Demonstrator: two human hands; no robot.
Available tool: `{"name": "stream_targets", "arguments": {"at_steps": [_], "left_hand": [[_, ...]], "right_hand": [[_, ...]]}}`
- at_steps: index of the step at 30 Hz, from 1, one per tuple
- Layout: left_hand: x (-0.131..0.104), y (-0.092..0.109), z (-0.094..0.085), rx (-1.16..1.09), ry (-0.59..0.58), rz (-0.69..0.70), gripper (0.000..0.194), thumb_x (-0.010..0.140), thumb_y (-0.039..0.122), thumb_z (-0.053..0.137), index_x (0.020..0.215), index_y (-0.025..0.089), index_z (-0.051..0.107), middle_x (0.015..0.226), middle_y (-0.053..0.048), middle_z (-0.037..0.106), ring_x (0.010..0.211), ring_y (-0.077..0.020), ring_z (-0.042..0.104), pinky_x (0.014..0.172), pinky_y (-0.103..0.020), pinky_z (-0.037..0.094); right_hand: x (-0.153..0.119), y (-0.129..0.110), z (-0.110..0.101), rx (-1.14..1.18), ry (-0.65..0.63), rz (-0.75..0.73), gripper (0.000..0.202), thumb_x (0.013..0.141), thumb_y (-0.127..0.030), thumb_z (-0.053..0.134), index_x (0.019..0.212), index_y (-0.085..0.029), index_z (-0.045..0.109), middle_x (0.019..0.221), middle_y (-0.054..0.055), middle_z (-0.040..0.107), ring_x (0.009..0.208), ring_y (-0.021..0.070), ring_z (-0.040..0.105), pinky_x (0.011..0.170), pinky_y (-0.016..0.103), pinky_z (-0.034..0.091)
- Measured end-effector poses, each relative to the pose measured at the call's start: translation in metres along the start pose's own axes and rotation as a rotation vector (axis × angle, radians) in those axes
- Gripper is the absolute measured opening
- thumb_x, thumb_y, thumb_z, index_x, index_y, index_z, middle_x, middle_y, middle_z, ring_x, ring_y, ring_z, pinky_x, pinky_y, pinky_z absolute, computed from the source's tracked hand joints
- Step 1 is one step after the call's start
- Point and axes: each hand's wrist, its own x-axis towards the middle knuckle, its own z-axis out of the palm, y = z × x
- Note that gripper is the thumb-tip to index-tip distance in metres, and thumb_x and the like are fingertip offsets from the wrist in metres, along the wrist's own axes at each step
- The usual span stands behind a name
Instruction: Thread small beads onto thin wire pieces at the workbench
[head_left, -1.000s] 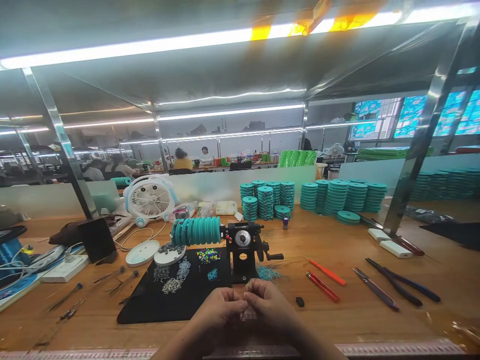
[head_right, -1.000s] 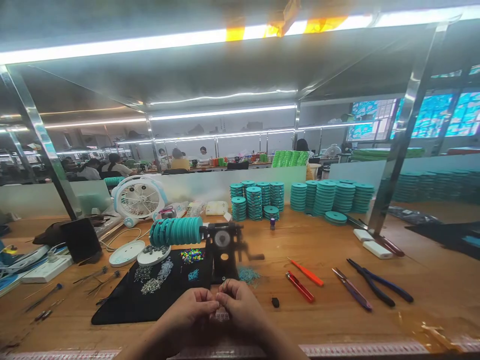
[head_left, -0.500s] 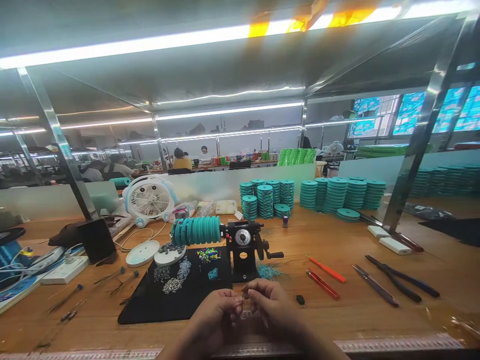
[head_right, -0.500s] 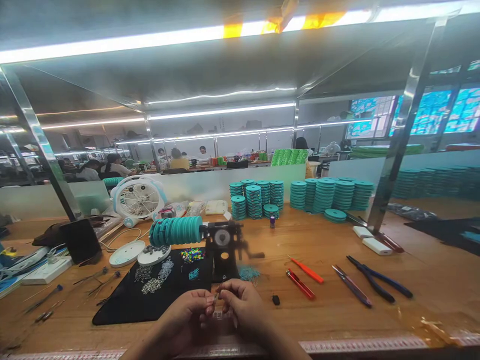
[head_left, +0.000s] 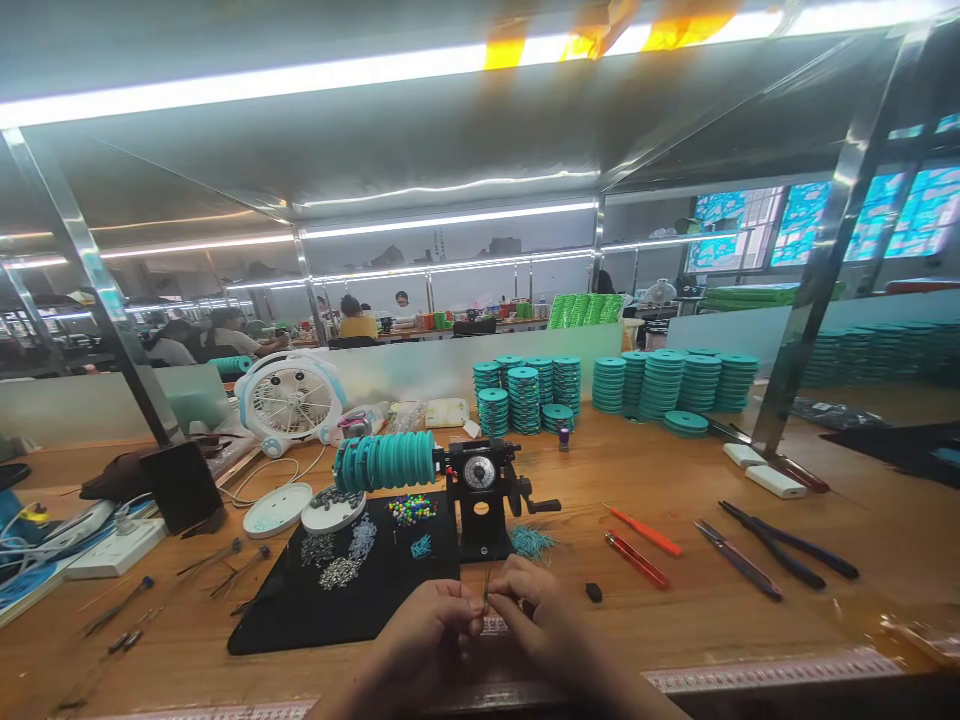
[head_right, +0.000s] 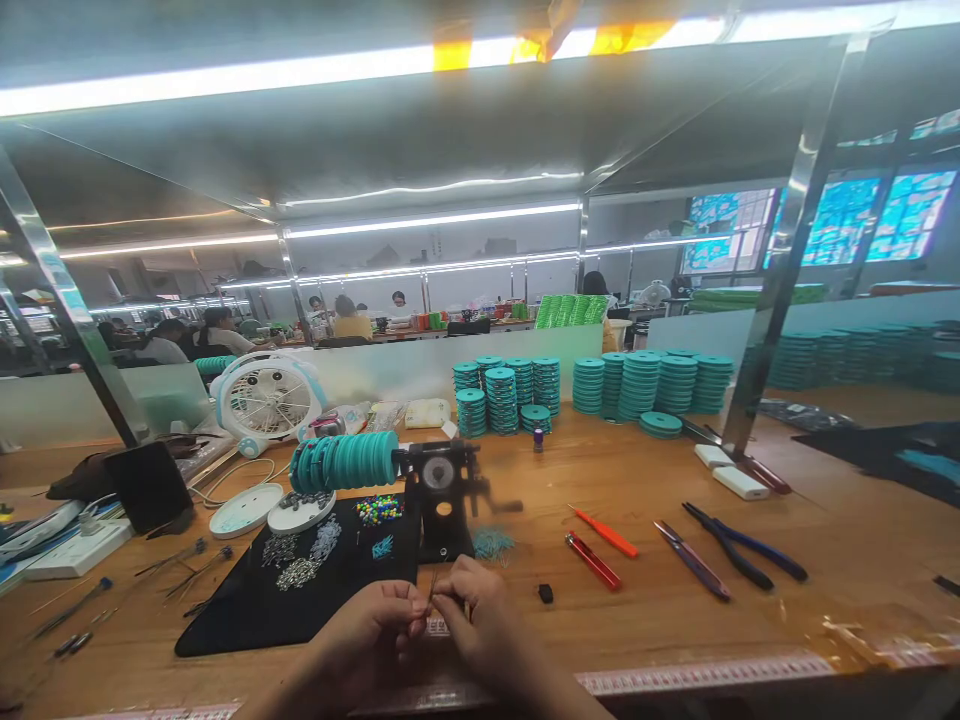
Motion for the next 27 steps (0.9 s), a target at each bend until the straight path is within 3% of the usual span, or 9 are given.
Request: {"name": "stream_targets", "arguments": {"at_steps": [6, 12, 16, 23, 27], "left_hand": [[0.006, -0.008, -0.001, 0.077, 0.072, 0.106, 0.025, 0.05, 0.027, 0.074, 0.054, 0.015, 0.052, 0.043, 0.005, 0.047, 0.041, -0.006, 0.032, 0.046, -0.022, 0.018], [0.006, -0.006, -0.001, 0.064, 0.098, 0.066, 0.023, 0.048, 0.026, 0.071, 0.054, 0.016, 0.051, 0.044, 0.005, 0.048, 0.041, -0.0059, 0.032, 0.044, -0.022, 0.019], [0.005, -0.005, 0.002, 0.059, 0.102, 0.038, 0.021, 0.047, 0.024, 0.069, 0.053, 0.016, 0.051, 0.044, 0.003, 0.05, 0.039, -0.0055, 0.033, 0.042, -0.021, 0.02], [-0.002, -0.008, 0.006, 0.079, 0.16, -0.037, 0.02, 0.046, 0.025, 0.064, 0.056, 0.017, 0.048, 0.044, 0.004, 0.05, 0.038, -0.0048, 0.035, 0.041, -0.019, 0.024], [-0.003, -0.009, 0.004, 0.155, 0.245, -0.054, 0.015, 0.052, 0.024, 0.059, 0.057, 0.02, 0.045, 0.04, 0.006, 0.047, 0.034, -0.0066, 0.034, 0.036, -0.02, 0.028]], "right_hand": [[-0.002, 0.0, 0.006, -0.04, 0.054, -0.033, 0.027, 0.087, -0.021, 0.046, 0.063, -0.017, 0.055, 0.07, 0.002, 0.052, 0.069, 0.016, 0.053, 0.064, 0.026, 0.039], [0.001, 0.0, 0.001, 0.125, 0.12, 0.245, 0.019, 0.081, -0.027, 0.051, 0.068, -0.016, 0.06, 0.065, 0.002, 0.058, 0.066, 0.017, 0.054, 0.062, 0.026, 0.04], [-0.002, 0.006, -0.001, 0.104, 0.13, 0.276, 0.021, 0.08, -0.032, 0.051, 0.067, -0.017, 0.057, 0.062, 0.0, 0.056, 0.063, 0.0169, 0.052, 0.059, 0.026, 0.039], [-0.014, 0.012, -0.002, -0.026, 0.174, 0.316, 0.019, 0.078, -0.03, 0.052, 0.063, -0.018, 0.053, 0.065, 0.003, 0.059, 0.066, 0.0199, 0.054, 0.062, 0.029, 0.038], [-0.029, 0.017, -0.004, -0.258, 0.176, 0.349, 0.016, 0.08, -0.022, 0.047, 0.066, -0.019, 0.053, 0.072, 0.006, 0.062, 0.071, 0.0224, 0.057, 0.066, 0.031, 0.037]]}}
